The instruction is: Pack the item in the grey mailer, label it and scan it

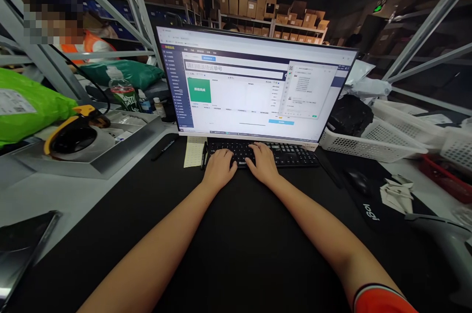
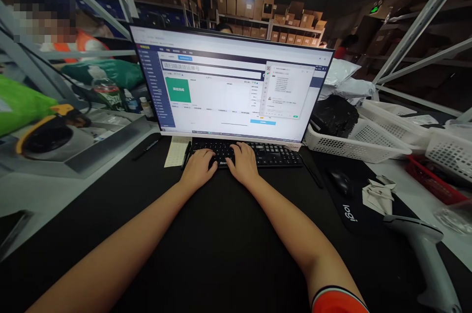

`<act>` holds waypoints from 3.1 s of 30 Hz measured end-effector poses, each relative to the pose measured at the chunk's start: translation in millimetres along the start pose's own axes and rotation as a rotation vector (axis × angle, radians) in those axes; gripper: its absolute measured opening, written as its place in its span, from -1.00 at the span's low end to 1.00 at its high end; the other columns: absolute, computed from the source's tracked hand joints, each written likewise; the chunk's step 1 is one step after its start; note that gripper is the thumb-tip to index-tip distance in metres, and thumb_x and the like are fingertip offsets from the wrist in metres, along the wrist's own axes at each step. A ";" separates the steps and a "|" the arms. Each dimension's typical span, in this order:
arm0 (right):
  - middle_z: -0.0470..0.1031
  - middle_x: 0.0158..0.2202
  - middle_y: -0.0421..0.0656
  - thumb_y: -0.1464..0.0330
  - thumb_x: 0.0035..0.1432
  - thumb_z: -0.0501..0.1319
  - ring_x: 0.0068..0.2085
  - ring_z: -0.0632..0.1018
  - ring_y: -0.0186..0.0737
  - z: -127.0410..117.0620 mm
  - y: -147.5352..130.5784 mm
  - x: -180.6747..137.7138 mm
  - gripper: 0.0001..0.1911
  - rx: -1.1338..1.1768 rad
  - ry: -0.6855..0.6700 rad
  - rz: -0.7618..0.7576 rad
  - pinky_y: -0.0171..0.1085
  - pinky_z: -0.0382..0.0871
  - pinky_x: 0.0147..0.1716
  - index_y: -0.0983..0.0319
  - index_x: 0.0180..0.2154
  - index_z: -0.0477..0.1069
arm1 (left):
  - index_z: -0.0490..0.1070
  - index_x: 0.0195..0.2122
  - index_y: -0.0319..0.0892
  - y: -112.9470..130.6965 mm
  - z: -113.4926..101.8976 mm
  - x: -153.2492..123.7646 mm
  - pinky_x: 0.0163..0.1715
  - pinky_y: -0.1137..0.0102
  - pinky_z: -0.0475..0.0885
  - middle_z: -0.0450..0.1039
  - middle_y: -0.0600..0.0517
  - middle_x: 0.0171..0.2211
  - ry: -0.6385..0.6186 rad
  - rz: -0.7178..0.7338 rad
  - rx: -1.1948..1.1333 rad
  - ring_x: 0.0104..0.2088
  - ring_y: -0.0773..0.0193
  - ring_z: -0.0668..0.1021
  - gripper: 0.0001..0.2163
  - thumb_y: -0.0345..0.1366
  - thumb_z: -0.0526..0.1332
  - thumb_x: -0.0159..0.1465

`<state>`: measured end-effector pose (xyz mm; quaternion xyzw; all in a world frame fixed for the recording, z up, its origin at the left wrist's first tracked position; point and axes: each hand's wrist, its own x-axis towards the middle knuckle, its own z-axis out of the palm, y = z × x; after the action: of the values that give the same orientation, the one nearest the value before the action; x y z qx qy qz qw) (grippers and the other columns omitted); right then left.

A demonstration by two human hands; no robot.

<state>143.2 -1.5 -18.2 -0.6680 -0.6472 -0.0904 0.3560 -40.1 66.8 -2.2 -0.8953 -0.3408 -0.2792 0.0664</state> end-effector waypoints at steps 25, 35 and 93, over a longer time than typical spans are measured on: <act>0.57 -0.02 -0.01 0.59 0.08 0.09 0.07 0.49 0.02 -4.6 16.8 5.0 -0.66 0.089 0.097 0.025 0.00 0.38 0.12 0.20 -0.42 0.61 | 0.44 0.01 -0.26 7.3 -6.9 -1.2 0.09 0.10 0.45 0.48 -0.20 0.00 -0.042 -0.080 -0.022 0.05 -0.07 0.50 -0.77 -0.33 0.20 0.36; 0.60 -0.04 0.05 0.57 0.09 0.02 0.02 0.54 0.06 -15.2 27.8 10.2 -0.48 -0.038 0.085 0.195 0.01 0.34 0.11 0.29 0.01 0.57 | 0.43 0.01 -0.22 5.2 -5.8 -2.8 0.10 0.08 0.45 0.47 -0.19 0.01 -0.039 -0.075 -0.044 0.05 -0.07 0.49 -0.77 -0.31 0.17 0.36; 0.50 0.10 0.03 0.28 0.38 0.10 0.13 0.45 0.02 -4.7 -9.5 7.2 -0.65 0.037 -0.100 0.010 0.00 0.30 0.19 0.24 0.10 0.47 | 0.46 0.02 -0.28 6.2 3.6 -3.4 0.39 -0.20 0.07 0.19 -0.42 0.34 0.117 -0.193 0.078 0.35 -0.31 0.27 -0.60 -0.05 0.26 0.34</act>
<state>137.0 0.6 -7.2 -0.6683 -0.6624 -0.0431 0.3358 -36.5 61.3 -6.6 -0.8374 -0.4313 -0.3225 0.0938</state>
